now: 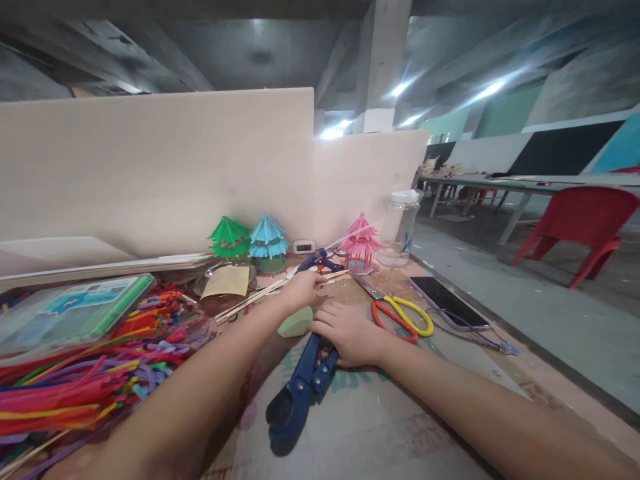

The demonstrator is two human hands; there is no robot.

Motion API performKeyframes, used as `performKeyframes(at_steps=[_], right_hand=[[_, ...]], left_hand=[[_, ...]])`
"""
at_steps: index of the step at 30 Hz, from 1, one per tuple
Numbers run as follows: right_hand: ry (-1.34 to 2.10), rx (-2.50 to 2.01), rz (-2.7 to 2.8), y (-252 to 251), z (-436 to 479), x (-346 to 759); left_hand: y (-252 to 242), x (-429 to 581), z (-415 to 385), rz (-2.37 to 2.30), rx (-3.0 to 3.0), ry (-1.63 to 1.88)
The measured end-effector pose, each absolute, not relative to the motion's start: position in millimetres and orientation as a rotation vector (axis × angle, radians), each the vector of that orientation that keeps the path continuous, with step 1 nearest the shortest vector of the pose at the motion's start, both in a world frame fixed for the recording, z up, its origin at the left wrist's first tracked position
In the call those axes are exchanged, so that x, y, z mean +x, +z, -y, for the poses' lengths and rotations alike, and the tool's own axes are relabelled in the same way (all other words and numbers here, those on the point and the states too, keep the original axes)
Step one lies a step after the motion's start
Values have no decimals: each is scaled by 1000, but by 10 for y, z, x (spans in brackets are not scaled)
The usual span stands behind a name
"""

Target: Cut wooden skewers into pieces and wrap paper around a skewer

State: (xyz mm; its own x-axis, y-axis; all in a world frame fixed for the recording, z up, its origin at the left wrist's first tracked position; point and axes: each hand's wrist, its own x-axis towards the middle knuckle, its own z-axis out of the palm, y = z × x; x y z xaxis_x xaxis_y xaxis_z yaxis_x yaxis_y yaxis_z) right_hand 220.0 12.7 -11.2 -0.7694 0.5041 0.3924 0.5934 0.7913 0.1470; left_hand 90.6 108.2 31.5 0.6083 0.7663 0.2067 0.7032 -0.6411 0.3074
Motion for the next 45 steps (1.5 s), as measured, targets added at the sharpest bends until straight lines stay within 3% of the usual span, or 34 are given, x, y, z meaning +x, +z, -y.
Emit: performKeyframes(at_steps=[4, 8, 13, 19, 33, 45], right_hand=[[-323, -900, 2638, -97, -124, 2218], [-271, -923, 2645, -90, -122, 2226], [-202, -910, 2625, -108, -133, 2220], [-188, -952, 2583, -136, -123, 2218], [-208, -954, 2442, -172, -132, 2246], [-258, -985, 2474, -158, -137, 2243]], left_hand=[[387, 1085, -1172, -1170, 2731, 518], [533, 635, -1183, -1341, 2752, 524], [474, -58, -1072, -1677, 2697, 249], [246, -107, -916, -1906, 2648, 70], [259, -76, -776, -2102, 2565, 17], [426, -251, -718, -2267, 2558, 189]])
